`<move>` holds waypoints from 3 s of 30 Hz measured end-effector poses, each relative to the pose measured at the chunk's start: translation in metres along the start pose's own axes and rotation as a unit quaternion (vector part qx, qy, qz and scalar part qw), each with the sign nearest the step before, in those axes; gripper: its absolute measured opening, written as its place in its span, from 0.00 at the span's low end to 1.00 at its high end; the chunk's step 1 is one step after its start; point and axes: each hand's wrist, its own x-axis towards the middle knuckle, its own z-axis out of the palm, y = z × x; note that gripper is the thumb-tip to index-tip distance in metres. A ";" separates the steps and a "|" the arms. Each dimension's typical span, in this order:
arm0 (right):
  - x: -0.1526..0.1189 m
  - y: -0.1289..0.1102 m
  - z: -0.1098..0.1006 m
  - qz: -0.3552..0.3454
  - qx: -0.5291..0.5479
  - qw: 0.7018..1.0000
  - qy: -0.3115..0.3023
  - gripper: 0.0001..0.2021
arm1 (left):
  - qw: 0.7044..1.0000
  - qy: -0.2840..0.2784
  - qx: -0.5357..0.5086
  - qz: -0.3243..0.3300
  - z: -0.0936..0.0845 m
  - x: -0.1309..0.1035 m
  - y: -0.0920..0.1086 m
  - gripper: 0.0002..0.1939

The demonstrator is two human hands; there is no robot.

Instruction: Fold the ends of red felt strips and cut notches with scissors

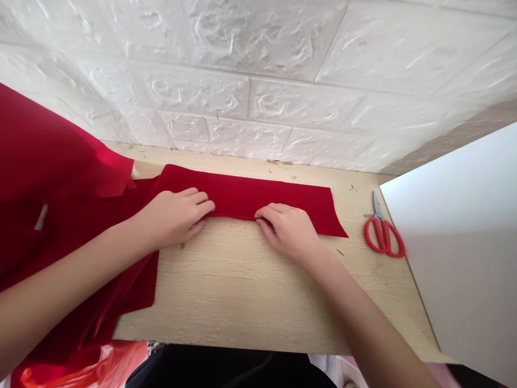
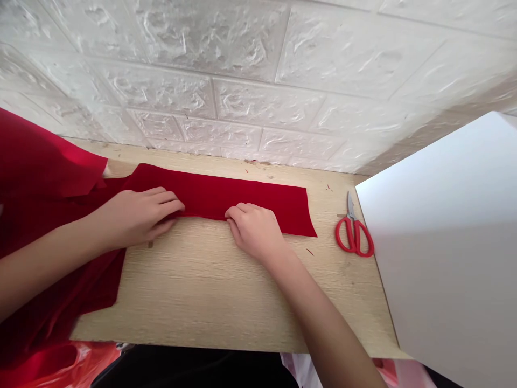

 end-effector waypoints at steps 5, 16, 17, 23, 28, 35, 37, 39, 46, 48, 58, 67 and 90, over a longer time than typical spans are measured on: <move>-0.004 0.004 0.008 -0.019 0.007 0.999 0.040 0.11 | 0.996 0.029 0.051 -0.071 0.014 -0.043 -0.033 0.18; -0.018 0.012 0.009 -0.038 0.033 0.996 0.069 0.10 | 0.988 -0.040 -0.128 -0.071 0.011 -0.045 -0.078 0.23; -0.021 0.015 0.008 -0.035 0.036 0.996 0.073 0.10 | 0.988 -0.042 -0.126 -0.073 0.011 -0.044 -0.078 0.22; -0.044 0.034 -0.002 -0.025 -0.016 0.994 0.105 0.09 | 0.990 -0.043 -0.119 -0.059 0.013 -0.047 -0.079 0.24; -0.062 0.057 -0.015 -0.009 -0.052 0.993 0.107 0.10 | 0.991 -0.032 -0.119 -0.060 0.014 -0.048 -0.083 0.21; -0.069 0.077 -0.022 0.000 -0.031 0.993 0.114 0.12 | 0.985 -0.047 -0.129 -0.108 0.008 -0.040 -0.084 0.20; -0.067 0.079 -0.023 0.012 -0.025 0.995 0.096 0.13 | 0.981 -0.053 -0.141 -0.120 0.004 -0.038 -0.082 0.19; -0.065 0.082 -0.025 0.022 -0.021 0.997 0.077 0.15 | 0.981 -0.051 -0.142 -0.121 -0.001 -0.037 -0.078 0.18; -0.056 0.090 -0.035 0.010 -0.007 1.000 0.019 0.17 | 0.982 -0.021 -0.133 -0.135 -0.008 -0.036 -0.066 0.25; -0.053 0.091 -0.037 0.014 -0.015 1.000 0.006 0.17 | 0.980 -0.020 -0.143 -0.139 -0.007 -0.037 -0.067 0.26; -0.048 0.100 -0.037 0.011 -0.092 0.995 0.021 0.21 | 0.963 -0.013 -0.218 -0.155 0.005 -0.037 -0.082 0.28; -0.015 0.119 -0.047 0.079 -0.133 0.985 -0.073 0.14 | 0.945 -0.126 -0.230 -0.197 0.013 -0.027 -0.106 0.19; -0.003 0.134 -0.049 0.175 -0.048 0.983 -0.022 0.15 | 0.937 -0.201 -0.151 -0.244 -0.002 0.021 -0.108 0.16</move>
